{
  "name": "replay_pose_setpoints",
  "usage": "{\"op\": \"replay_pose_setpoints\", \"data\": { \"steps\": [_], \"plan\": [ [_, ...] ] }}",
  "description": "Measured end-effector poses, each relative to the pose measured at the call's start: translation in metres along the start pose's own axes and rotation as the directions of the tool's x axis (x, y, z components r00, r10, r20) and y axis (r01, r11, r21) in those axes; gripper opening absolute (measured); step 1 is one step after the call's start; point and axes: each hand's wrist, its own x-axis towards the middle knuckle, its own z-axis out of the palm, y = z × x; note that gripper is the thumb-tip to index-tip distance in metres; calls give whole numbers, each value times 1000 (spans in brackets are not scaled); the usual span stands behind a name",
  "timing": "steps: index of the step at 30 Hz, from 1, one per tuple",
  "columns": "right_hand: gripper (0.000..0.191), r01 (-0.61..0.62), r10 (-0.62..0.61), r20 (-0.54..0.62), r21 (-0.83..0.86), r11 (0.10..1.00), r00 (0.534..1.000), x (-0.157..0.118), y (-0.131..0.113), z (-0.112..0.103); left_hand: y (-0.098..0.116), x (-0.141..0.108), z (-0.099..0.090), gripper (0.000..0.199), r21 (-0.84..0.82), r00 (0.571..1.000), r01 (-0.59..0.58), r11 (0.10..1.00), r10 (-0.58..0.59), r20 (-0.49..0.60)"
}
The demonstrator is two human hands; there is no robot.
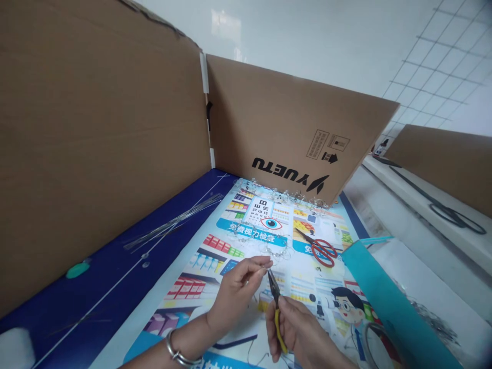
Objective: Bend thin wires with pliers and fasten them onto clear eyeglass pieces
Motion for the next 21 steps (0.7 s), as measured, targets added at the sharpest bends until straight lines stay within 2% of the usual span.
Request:
{"op": "replay_pose_setpoints", "data": {
  "steps": [8, 17, 21],
  "plan": [
    [42, -2, 3, -13, 100, 995, 1000, 6, 11, 5, -10, -5, 3, 11, 67, 999, -55, 996, 55, 0],
    [42, -21, 22, -7, 114, 993, 1000, 3, 15, 6, -14, -8, 5, 11, 91, 999, -48, 995, 46, 21],
    [40, -42, 44, -45, 59, 997, 998, 1, 19, 5, -14, -6, 7, 9, 44, 999, -30, 999, 31, -23]
  ]
}}
